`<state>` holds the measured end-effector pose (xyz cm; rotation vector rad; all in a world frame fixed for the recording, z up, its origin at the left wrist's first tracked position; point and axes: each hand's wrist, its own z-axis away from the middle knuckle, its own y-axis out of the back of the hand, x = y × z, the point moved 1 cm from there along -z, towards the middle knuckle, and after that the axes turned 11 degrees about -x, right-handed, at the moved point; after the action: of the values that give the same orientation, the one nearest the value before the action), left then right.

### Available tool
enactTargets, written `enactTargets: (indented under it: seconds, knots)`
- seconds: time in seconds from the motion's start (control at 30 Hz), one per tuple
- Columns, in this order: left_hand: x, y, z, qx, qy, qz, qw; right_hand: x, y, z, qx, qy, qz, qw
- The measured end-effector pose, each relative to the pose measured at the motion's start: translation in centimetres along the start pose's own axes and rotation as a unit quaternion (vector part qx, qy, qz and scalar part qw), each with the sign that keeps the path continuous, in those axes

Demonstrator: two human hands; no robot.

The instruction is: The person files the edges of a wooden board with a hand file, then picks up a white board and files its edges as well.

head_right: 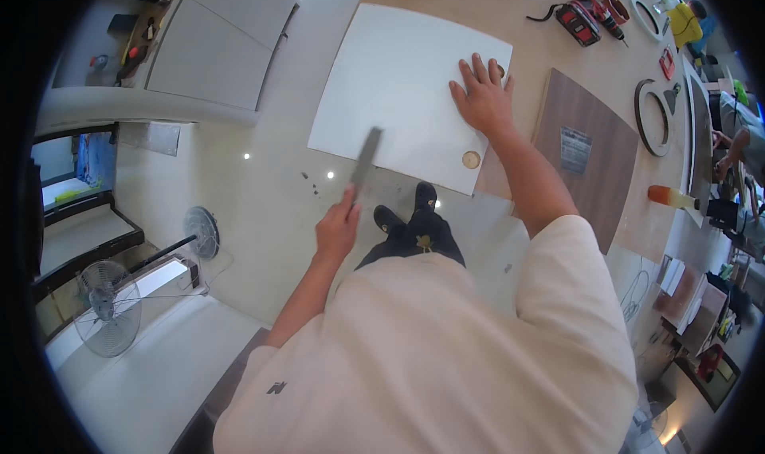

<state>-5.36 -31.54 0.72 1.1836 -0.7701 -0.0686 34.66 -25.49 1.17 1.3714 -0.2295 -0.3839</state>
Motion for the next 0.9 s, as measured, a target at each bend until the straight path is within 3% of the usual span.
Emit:
enactTargets:
  seconds: [0.07, 0.17, 0.23, 0.33, 0.43, 0.53, 0.63, 0.7, 0.9]
  knots:
    - [-3.3, 0.0, 3.3, 0.061, -0.001, 0.001, 0.998, -2.2, 1.6, -1.2, -0.015, -0.003, 0.012, 1.000]
    - [-4.8, 0.7, 5.7, 0.035, 0.040, 0.003, 0.999, -7.0, 2.3, -2.7, -0.015, 0.016, -0.027, 0.999]
    - [-4.4, -0.2, 4.5, 0.037, 0.017, -0.012, 0.999, -9.6, 0.5, -3.6, 0.025, 0.024, -0.061, 0.998]
    - [-1.8, -2.1, -0.6, 0.065, -0.024, -0.016, 0.997, -10.0, 0.1, -4.0, -0.008, 0.006, -0.051, 0.999]
    - [2.9, 0.2, -5.8, -0.021, 0.003, -0.050, 0.999, -9.7, -0.3, -3.9, -0.004, 0.009, -0.054, 0.999]
    - [1.2, -0.1, -4.5, -0.012, 0.022, -0.060, 0.998, -9.8, 0.0, -4.0, -0.004, 0.010, -0.067, 0.998]
    - [-4.2, -0.3, 1.7, 0.046, 0.052, -0.006, 0.998, -10.1, 0.3, -4.1, -0.001, 0.006, -0.070, 0.998]
    - [-5.0, 0.0, 2.7, 0.020, 0.041, 0.001, 0.999, -9.9, 0.0, -3.3, -0.009, 0.001, -0.058, 0.998]
    - [0.8, 0.7, -6.8, -0.017, -0.037, -0.022, 0.999, -10.0, -0.2, -3.4, 0.003, 0.004, -0.038, 0.999]
